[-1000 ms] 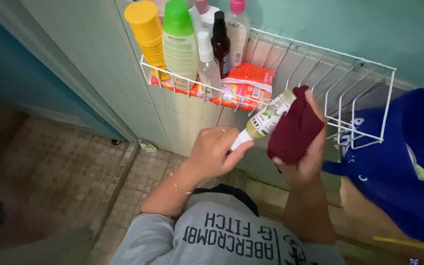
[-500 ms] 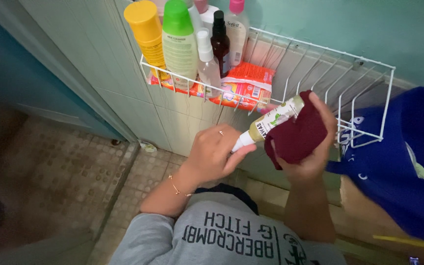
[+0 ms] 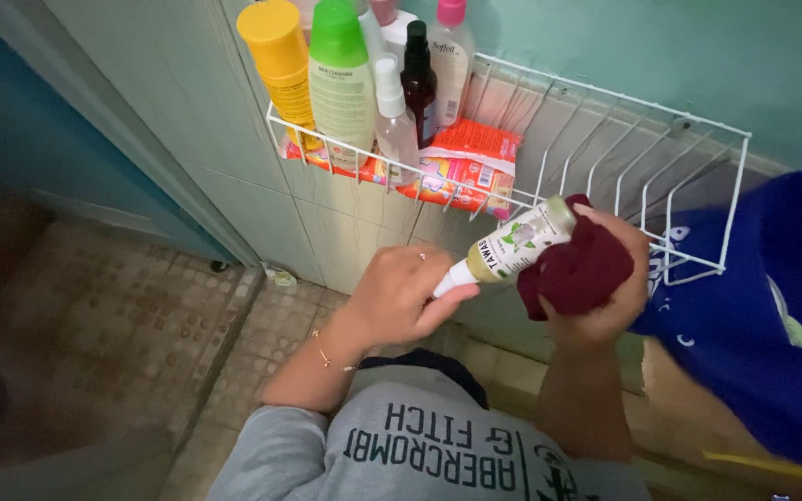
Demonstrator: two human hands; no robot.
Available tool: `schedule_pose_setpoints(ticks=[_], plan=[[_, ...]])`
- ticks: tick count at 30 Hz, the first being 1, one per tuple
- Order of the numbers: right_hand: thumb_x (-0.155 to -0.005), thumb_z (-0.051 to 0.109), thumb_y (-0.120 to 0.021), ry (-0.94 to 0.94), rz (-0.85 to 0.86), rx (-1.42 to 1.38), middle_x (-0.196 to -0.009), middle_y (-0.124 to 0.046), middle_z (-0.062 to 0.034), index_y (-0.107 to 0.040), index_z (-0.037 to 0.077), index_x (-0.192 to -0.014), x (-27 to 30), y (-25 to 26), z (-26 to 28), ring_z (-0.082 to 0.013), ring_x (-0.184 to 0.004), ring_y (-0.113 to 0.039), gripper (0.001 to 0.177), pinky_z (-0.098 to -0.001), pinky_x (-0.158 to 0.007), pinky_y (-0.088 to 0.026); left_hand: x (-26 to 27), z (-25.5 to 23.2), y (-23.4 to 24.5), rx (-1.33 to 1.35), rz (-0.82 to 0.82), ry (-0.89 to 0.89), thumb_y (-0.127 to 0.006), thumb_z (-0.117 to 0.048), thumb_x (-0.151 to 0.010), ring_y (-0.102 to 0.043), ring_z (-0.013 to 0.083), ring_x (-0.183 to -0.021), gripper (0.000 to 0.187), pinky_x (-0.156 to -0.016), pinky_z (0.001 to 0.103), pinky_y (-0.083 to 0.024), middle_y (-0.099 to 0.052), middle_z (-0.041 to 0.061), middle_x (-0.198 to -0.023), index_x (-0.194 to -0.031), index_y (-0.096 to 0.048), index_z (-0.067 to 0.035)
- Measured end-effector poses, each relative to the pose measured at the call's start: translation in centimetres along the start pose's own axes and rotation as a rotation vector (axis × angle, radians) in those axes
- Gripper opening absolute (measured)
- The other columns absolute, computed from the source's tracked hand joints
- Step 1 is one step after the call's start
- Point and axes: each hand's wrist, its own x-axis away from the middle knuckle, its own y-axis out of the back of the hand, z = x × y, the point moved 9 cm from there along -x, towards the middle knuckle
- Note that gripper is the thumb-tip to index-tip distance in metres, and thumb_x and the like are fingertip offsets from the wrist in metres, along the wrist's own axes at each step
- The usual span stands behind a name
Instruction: Wiping down toiletry and cosmetic tubes with a cloth.
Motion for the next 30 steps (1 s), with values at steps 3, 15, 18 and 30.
schedule_pose_setpoints(ticks=[3, 15, 18, 30], plan=[[-0.09, 0.029, -0.087, -0.053, -0.053, 0.138, -0.129, -0.065, -0.0115, -0.059, -0.003, -0.135, 0.4, 0.4, -0.1, -0.0176, -0.113, -0.063, 0.062, -0.0295, -0.106, -0.049, 0.2, 0.7, -0.3, 0.1, 0.057, 0.036, -0.077, -0.022, -0.094, -0.057, 0.0348, -0.063, 0.028, -0.059, 0.046, -0.044, -0.056, 0.013, -0.07, -0.083, -0.06, -0.003], [-0.103, 0.011, -0.079, -0.055, -0.135, 0.191, -0.101, -0.07, -0.0105, -0.069, -0.004, -0.108, -1.1, 2.0, 0.5, -0.0129, -0.09, -0.067, 0.019, -0.0235, -0.086, -0.053, -0.4, 1.1, 0.4, 0.052, 0.12, 0.091, -0.076, -0.027, -0.094, -0.057, 0.0346, -0.066, 0.03, -0.06, 0.046, -0.044, -0.056, 0.014, -0.071, -0.083, -0.061, -0.003], [-0.095, 0.002, -0.071, 0.183, -0.049, 0.345, -0.106, -0.073, -0.0108, -0.069, 0.002, -0.108, -2.5, 2.3, 1.9, -0.0154, -0.086, -0.072, 0.013, -0.0233, -0.08, -0.058, -1.4, -0.3, 3.5, -0.083, -0.034, -0.012, -0.075, -0.028, -0.097, -0.061, 0.0326, -0.074, 0.025, -0.065, 0.044, -0.048, -0.062, 0.012, -0.083, -0.098, -0.063, -0.005], [-0.077, -0.002, -0.08, 0.295, 0.268, 0.656, -0.126, -0.062, -0.0173, -0.068, 0.007, -0.134, -9.9, -8.0, 11.0, -0.0343, -0.121, -0.067, 0.059, -0.041, -0.103, -0.057, -11.2, -7.7, 10.8, -0.746, -0.04, -0.312, -0.074, -0.01, -0.084, -0.062, 0.028, -0.102, 0.034, -0.074, 0.036, -0.055, -0.062, 0.011, -0.104, -0.114, -0.063, 0.002]])
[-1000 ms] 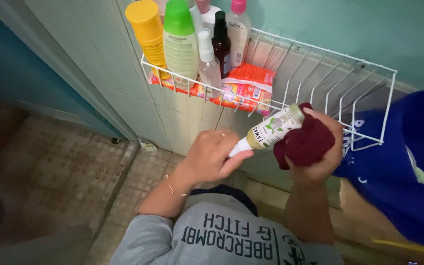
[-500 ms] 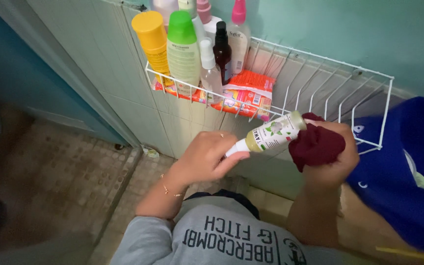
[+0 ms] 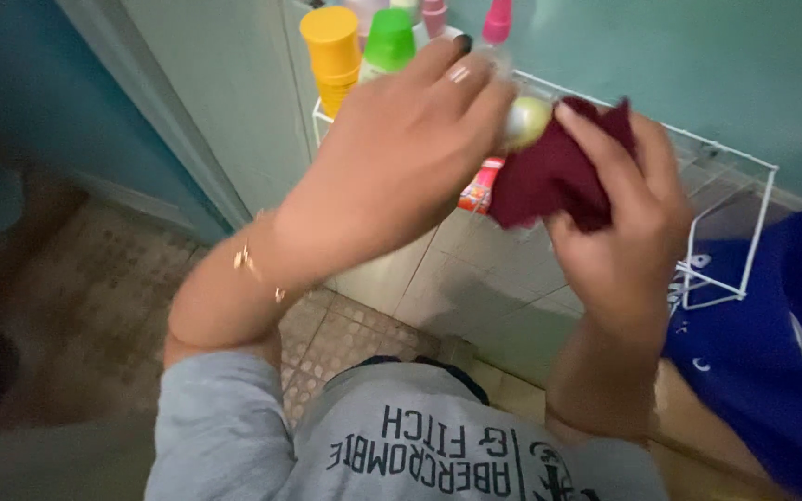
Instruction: Wiping down toiletry and cosmetic tubes with a cloth.
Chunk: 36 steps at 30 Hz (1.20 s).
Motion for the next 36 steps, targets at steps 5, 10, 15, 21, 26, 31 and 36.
schedule_pose_setpoints(ticks=[5, 10, 15, 21, 26, 31, 36], plan=[[-0.08, 0.003, -0.086, 0.024, 0.046, -0.056, -0.12, -0.067, -0.0173, -0.067, 0.005, -0.132, -2.4, -2.0, 0.2, -0.034, -0.109, -0.069, 0.055, -0.0377, -0.093, -0.056, -2.0, 1.5, -3.7, 0.074, 0.058, -0.082, -0.075, -0.013, -0.077, -0.066, 0.0324, -0.087, 0.016, -0.068, 0.041, -0.053, -0.066, 0.013, -0.088, -0.088, -0.069, -0.003], [-0.082, 0.009, -0.085, -0.129, 0.196, -0.248, -0.116, -0.076, -0.0153, -0.068, 0.005, -0.128, -2.7, -5.8, -3.3, -0.0266, -0.107, -0.078, 0.049, -0.0352, -0.093, -0.058, -2.2, 3.9, -9.3, 0.175, 0.139, 0.012, -0.075, -0.01, -0.073, -0.068, 0.0372, -0.064, 0.008, -0.053, 0.045, -0.052, -0.066, 0.019, -0.071, -0.077, -0.073, -0.003], [-0.087, 0.007, -0.081, -0.203, 0.23, -0.301, -0.113, -0.077, -0.0177, -0.069, 0.001, -0.122, -2.6, -8.5, -5.6, -0.0304, -0.104, -0.077, 0.038, -0.0377, -0.091, -0.058, -2.6, 4.3, -10.1, 0.081, 0.015, -0.022, -0.075, -0.008, -0.068, -0.067, 0.0341, -0.054, 0.009, -0.046, 0.041, -0.052, -0.065, 0.019, -0.062, -0.071, -0.072, -0.001], [-0.089, 0.009, -0.079, -0.233, 0.266, -0.249, -0.112, -0.075, -0.02, -0.065, 0.001, -0.124, -2.4, -9.6, -4.9, -0.036, -0.105, -0.074, 0.038, -0.0419, -0.088, -0.057, -2.0, 3.6, -8.8, 0.11, 0.045, -0.039, -0.076, -0.012, -0.067, -0.068, 0.0362, -0.064, 0.01, -0.055, 0.044, -0.051, -0.065, 0.019, -0.068, -0.07, -0.071, -0.004], [-0.08, 0.009, -0.08, -0.165, 0.336, -0.143, -0.108, -0.073, -0.0231, -0.063, 0.001, -0.126, -1.8, -9.3, -4.0, -0.0415, -0.101, -0.071, 0.05, -0.0463, -0.086, -0.055, -1.1, 3.2, -5.9, -0.007, -0.055, -0.03, -0.077, -0.013, -0.072, -0.069, 0.0336, -0.075, 0.016, -0.062, 0.042, -0.052, -0.067, 0.017, -0.078, -0.082, -0.07, -0.002], [-0.072, 0.013, -0.083, -0.252, 0.43, -0.023, -0.102, -0.073, -0.0217, -0.067, 0.006, -0.12, -0.9, -9.9, -5.1, -0.0426, -0.093, -0.07, 0.051, -0.0484, -0.079, -0.055, 0.6, 4.6, -6.2, -0.158, 0.055, 0.014, -0.071, -0.001, -0.069, -0.068, 0.0322, -0.077, 0.021, -0.061, 0.04, -0.051, -0.068, 0.015, -0.083, -0.09, -0.072, -0.004], [-0.07, 0.012, -0.083, -0.336, 0.458, 0.009, -0.1, -0.073, -0.0206, -0.071, 0.008, -0.118, -0.4, -10.2, -6.6, -0.039, -0.092, -0.072, 0.05, -0.0467, -0.077, -0.056, 1.4, 4.6, -6.1, -0.156, 0.074, -0.034, -0.071, -0.001, -0.066, -0.069, 0.0329, -0.081, 0.014, -0.068, 0.041, -0.054, -0.069, 0.016, -0.083, -0.079, -0.072, -0.007]])
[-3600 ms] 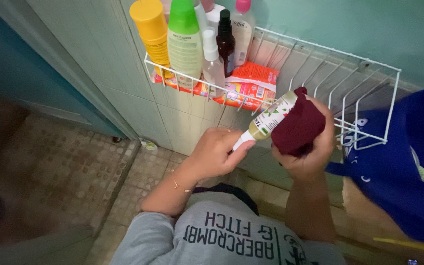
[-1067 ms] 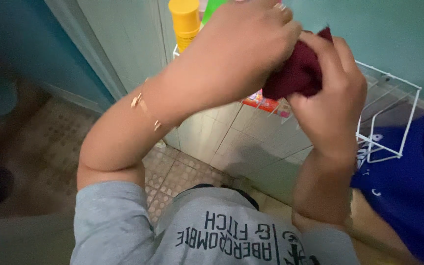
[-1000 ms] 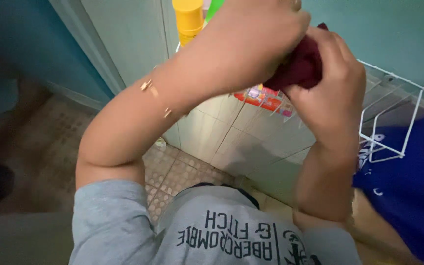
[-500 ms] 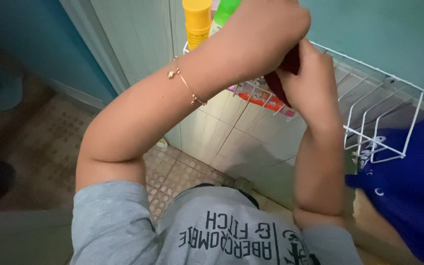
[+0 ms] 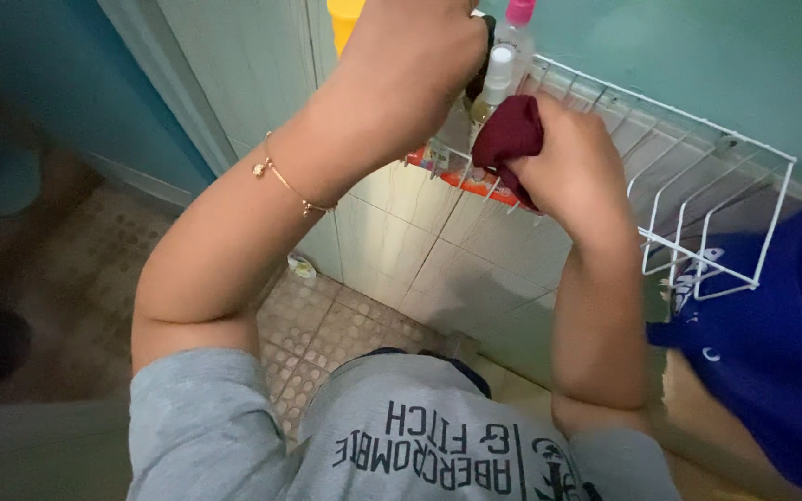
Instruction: Wiping down toiletry and cosmetic tubes with a cloth.
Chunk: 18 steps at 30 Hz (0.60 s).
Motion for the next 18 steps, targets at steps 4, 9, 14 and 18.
schedule_pose_setpoints(ticks=[4, 9, 14, 18], plan=[[-0.069, 0.008, -0.081, 0.03, 0.007, -0.065, -0.1, -0.074, -0.0211, -0.07, 0.005, -0.117, 0.0, -0.2, -0.2, -0.0383, -0.092, -0.072, 0.049, -0.045, -0.079, -0.056, 0.0, 0.7, -1.2, 0.047, 0.056, 0.013, -0.073, -0.002, -0.07, -0.068, 0.0342, -0.079, 0.01, -0.068, 0.043, -0.052, -0.068, 0.016, -0.08, -0.078, -0.072, -0.007], [-0.071, 0.006, -0.079, 0.009, -0.007, -0.181, -0.098, -0.076, -0.0186, -0.071, 0.004, -0.114, 0.0, -0.2, -0.6, -0.0316, -0.09, -0.076, 0.044, -0.0398, -0.079, -0.058, -0.7, 0.3, -0.8, 0.071, 0.017, -0.005, -0.073, -0.001, -0.071, -0.067, 0.0342, -0.08, 0.008, -0.067, 0.042, -0.051, -0.067, 0.015, -0.079, -0.078, -0.07, -0.004], [-0.07, 0.007, -0.082, -0.042, -0.011, -0.185, -0.098, -0.076, -0.0171, -0.071, 0.005, -0.114, -0.5, -0.6, -1.2, -0.0299, -0.088, -0.076, 0.046, -0.0388, -0.076, -0.058, -1.0, -0.2, -0.8, 0.038, -0.006, -0.066, -0.071, 0.001, -0.067, -0.066, 0.0327, -0.084, 0.016, -0.069, 0.041, -0.051, -0.066, 0.015, -0.084, -0.082, -0.069, -0.004], [-0.072, 0.01, -0.083, -0.075, -0.024, -0.183, -0.097, -0.076, -0.017, -0.07, 0.006, -0.115, -0.4, -0.8, -0.7, -0.0298, -0.088, -0.076, 0.044, -0.0391, -0.076, -0.058, -1.1, -0.1, -0.9, 0.055, 0.036, -0.044, -0.071, 0.0, -0.065, -0.066, 0.0328, -0.087, 0.017, -0.069, 0.041, -0.051, -0.066, 0.015, -0.087, -0.081, -0.067, -0.004]])
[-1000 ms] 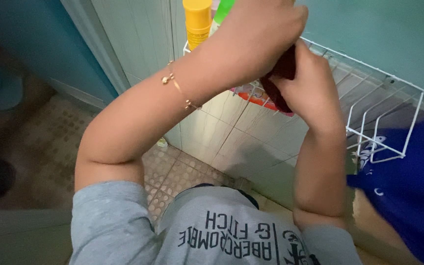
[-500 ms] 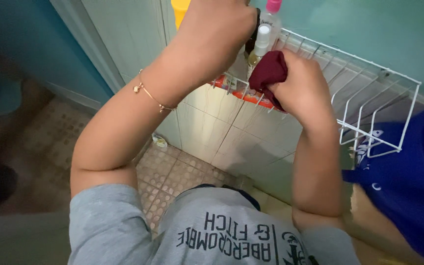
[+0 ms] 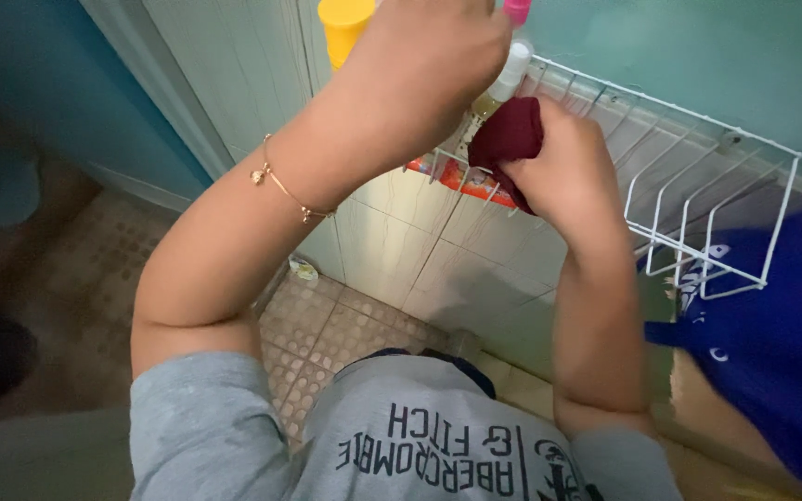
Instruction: Wiping down toiletry and cosmetic tubes with a cloth.
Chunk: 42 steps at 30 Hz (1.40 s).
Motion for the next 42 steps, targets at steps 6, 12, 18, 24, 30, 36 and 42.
schedule_pose_setpoints(ticks=[6, 12, 18, 24, 30, 36, 42], plan=[[-0.068, 0.006, -0.081, 0.031, 0.004, 0.029, -0.096, -0.075, -0.0175, -0.07, 0.006, -0.117, -0.3, 0.1, 0.1, -0.0307, -0.086, -0.075, 0.05, -0.0392, -0.074, -0.057, 0.1, 0.7, 0.4, 0.013, -0.054, -0.024, -0.078, -0.008, -0.077, -0.065, 0.0314, -0.086, 0.015, -0.073, 0.042, -0.05, -0.066, 0.013, -0.087, -0.089, -0.069, -0.004], [-0.073, 0.0, -0.076, 0.046, -0.033, -0.059, -0.098, -0.077, -0.0147, -0.07, 0.009, -0.122, 0.1, 1.4, 1.2, -0.026, -0.087, -0.077, 0.05, -0.0373, -0.076, -0.058, 0.5, 0.1, 2.0, -0.046, 0.023, -0.012, -0.073, -0.007, -0.067, -0.066, 0.0279, -0.093, 0.016, -0.077, 0.038, -0.053, -0.067, 0.01, -0.088, -0.082, -0.067, -0.008], [-0.075, -0.004, -0.072, 0.083, -0.041, -0.097, -0.102, -0.076, -0.0136, -0.068, 0.01, -0.128, -0.3, 0.8, 0.6, -0.0245, -0.091, -0.076, 0.055, -0.0355, -0.078, -0.058, 1.2, 0.3, 1.8, 0.004, -0.01, 0.008, -0.075, -0.008, -0.076, -0.063, 0.0291, -0.099, 0.014, -0.077, 0.039, -0.053, -0.066, 0.01, -0.093, -0.088, -0.067, -0.006], [-0.071, -0.009, -0.064, 0.167, -0.043, -0.172, -0.103, -0.075, -0.0147, -0.066, 0.007, -0.126, 0.5, 1.7, 1.9, -0.0268, -0.095, -0.076, 0.057, -0.037, -0.083, -0.058, 1.4, 0.1, 2.7, -0.006, 0.01, 0.048, -0.073, -0.006, -0.074, -0.061, 0.0292, -0.107, 0.018, -0.077, 0.038, -0.052, -0.065, 0.01, -0.101, -0.091, -0.066, -0.005], [-0.071, -0.017, -0.043, 0.287, -0.3, -0.305, -0.117, -0.069, -0.0151, -0.054, 0.005, -0.129, 2.8, 6.0, 4.0, -0.024, -0.114, -0.069, 0.063, -0.0366, -0.101, -0.052, 1.5, -2.9, 5.6, 0.142, -0.106, -0.028, -0.073, -0.009, -0.09, -0.056, 0.028, -0.116, 0.035, -0.1, 0.04, -0.052, -0.058, 0.013, -0.115, -0.121, -0.061, 0.002], [-0.083, -0.018, -0.039, 0.327, -0.401, -0.563, -0.12, -0.056, -0.0074, -0.054, 0.004, -0.129, 6.6, 6.4, -0.3, -0.0169, -0.11, -0.056, 0.054, -0.0263, -0.105, -0.048, 2.2, -7.2, 4.0, 0.402, -0.101, 0.003, -0.077, -0.016, -0.089, -0.057, 0.03, -0.119, 0.046, -0.096, 0.041, -0.05, -0.06, 0.014, -0.126, -0.13, -0.06, -0.001], [-0.079, -0.013, -0.048, 0.277, -0.505, -0.357, -0.125, -0.052, -0.0131, -0.056, 0.004, -0.118, 10.7, 7.6, 0.8, -0.0225, -0.118, -0.052, 0.044, -0.0323, -0.117, -0.039, 1.6, -10.5, 2.2, 0.778, -0.078, 0.079, -0.078, -0.025, -0.099, -0.062, 0.0329, -0.117, 0.046, -0.1, 0.041, -0.053, -0.058, 0.015, -0.131, -0.132, -0.055, -0.002]])
